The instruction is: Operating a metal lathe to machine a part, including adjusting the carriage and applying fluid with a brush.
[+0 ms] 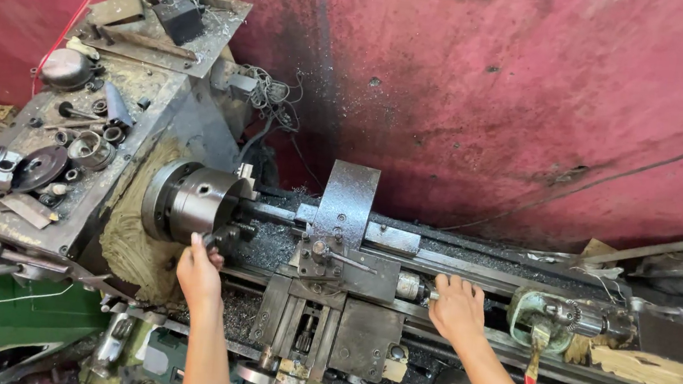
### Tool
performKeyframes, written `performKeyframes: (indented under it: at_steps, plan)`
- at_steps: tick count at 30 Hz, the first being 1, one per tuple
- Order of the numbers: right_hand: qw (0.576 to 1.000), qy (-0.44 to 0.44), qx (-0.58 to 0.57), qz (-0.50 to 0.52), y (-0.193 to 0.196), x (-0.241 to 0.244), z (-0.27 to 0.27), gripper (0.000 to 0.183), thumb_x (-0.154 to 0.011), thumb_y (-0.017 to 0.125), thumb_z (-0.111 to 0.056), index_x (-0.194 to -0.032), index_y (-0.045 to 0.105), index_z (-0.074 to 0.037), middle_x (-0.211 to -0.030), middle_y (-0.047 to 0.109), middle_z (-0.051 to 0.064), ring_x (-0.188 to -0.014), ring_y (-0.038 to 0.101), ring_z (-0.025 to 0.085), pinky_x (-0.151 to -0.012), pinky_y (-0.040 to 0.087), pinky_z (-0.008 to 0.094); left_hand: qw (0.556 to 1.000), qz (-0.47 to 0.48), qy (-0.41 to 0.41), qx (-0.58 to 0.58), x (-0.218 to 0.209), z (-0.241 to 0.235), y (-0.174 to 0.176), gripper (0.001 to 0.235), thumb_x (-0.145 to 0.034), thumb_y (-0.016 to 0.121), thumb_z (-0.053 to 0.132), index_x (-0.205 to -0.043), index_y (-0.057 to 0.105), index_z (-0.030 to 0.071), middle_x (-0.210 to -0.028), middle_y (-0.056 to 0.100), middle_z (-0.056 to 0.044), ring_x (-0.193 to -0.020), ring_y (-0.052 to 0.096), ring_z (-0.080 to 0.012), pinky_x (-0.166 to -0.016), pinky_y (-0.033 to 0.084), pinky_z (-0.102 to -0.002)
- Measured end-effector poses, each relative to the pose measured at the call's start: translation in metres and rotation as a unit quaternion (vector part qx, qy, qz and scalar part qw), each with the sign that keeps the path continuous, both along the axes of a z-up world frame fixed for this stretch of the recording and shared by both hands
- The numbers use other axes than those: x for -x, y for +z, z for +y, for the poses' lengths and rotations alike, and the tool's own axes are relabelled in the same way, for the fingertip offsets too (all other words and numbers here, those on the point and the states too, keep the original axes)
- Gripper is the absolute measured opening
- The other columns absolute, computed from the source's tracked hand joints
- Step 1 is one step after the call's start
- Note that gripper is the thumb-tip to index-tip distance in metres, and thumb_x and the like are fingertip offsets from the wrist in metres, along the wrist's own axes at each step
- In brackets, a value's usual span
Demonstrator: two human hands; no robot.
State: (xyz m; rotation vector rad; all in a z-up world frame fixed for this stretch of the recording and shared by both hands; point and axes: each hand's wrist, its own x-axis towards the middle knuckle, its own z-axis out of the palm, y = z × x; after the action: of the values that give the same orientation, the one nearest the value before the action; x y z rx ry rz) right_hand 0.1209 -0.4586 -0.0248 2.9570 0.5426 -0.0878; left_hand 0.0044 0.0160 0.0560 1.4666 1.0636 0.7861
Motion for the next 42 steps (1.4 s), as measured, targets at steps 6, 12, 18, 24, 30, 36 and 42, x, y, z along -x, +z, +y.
performKeyframes:
  at_steps: [6,12,18,24,30,36,42]
  plan:
    - [1.000,-0.001,-0.004,0.006,0.000,-0.002,0.000,0.034,-0.082,0.053,-0.047,-0.108,0.047,-0.026,-0.100,0.058,0.002,-0.104,0.064,0.024,-0.105,0.045,0.047,0.974,0.195,-0.093,-0.070,-0.019,0.008,0.064,0.051,-0.112,0.046,0.052,-0.090,0.070,0.013,-0.075,0.073,-0.002,-0.078,0.072,-0.0201,-0.079,0.056,-0.037]
    - [0.993,-0.013,-0.036,0.114,-0.002,-0.015,-0.001,0.037,-0.084,0.051,-0.045,-0.106,0.059,-0.017,-0.098,0.070,0.011,-0.102,0.071,0.033,-0.094,0.052,0.048,0.965,0.213,-0.111,-0.109,-0.020,0.002,0.092,0.044,-0.099,0.063,0.057,-0.099,0.072,0.013,-0.083,0.074,-0.005,-0.098,0.070,-0.0296,-0.090,0.052,-0.043]
    - [0.975,-0.049,-0.027,0.217,0.011,-0.025,0.005,0.053,-0.078,0.048,-0.057,-0.092,0.078,-0.015,-0.101,0.080,0.010,-0.101,0.076,0.032,-0.088,0.058,0.047,0.994,-0.005,0.073,0.075,0.018,0.001,-0.044,0.031,-0.108,0.057,0.037,-0.098,0.055,0.008,-0.081,0.055,-0.005,-0.075,0.052,-0.0178,-0.065,0.040,-0.029]
    - [0.962,-0.023,-0.045,0.270,0.052,-0.001,0.004,0.048,-0.083,0.049,-0.045,-0.093,0.077,-0.007,-0.102,0.077,0.022,-0.105,0.073,0.041,-0.091,0.056,0.054,0.900,-0.092,-0.062,0.421,0.017,-0.001,-0.068,0.050,-0.112,0.030,0.055,-0.139,0.043,0.015,-0.148,0.048,-0.006,-0.140,0.045,-0.0220,-0.110,0.030,-0.045]
    - [0.978,0.013,-0.054,0.199,0.089,0.030,0.005,0.028,-0.098,0.044,-0.034,-0.094,0.059,-0.011,-0.098,0.075,0.013,-0.094,0.070,0.038,-0.086,0.053,0.053,0.872,-0.157,-0.001,0.463,-0.003,0.027,-0.112,0.031,-0.105,0.039,0.031,-0.133,0.053,0.032,-0.138,0.058,-0.002,-0.126,0.057,-0.0175,-0.103,0.039,-0.036]
    - [0.990,0.001,-0.082,0.113,0.131,0.037,0.011,0.023,-0.099,0.040,-0.026,-0.086,0.055,-0.015,-0.084,0.069,0.002,-0.080,0.063,0.023,-0.088,0.047,0.042,0.915,-0.119,0.034,0.385,-0.011,0.038,-0.155,0.020,-0.107,0.053,0.032,-0.123,0.064,0.028,-0.103,0.070,0.000,-0.095,0.068,-0.0146,-0.087,0.046,-0.033]
    - [0.999,0.029,-0.011,-0.011,0.079,0.008,-0.002,0.019,-0.090,0.049,-0.040,-0.100,0.054,-0.025,-0.093,0.059,-0.003,-0.105,0.064,0.019,-0.105,0.045,0.046,0.935,-0.097,0.012,0.342,0.010,0.017,-0.091,0.027,-0.107,0.060,0.043,-0.103,0.051,0.018,-0.086,0.057,0.005,-0.076,0.063,-0.0109,-0.083,0.047,-0.030]
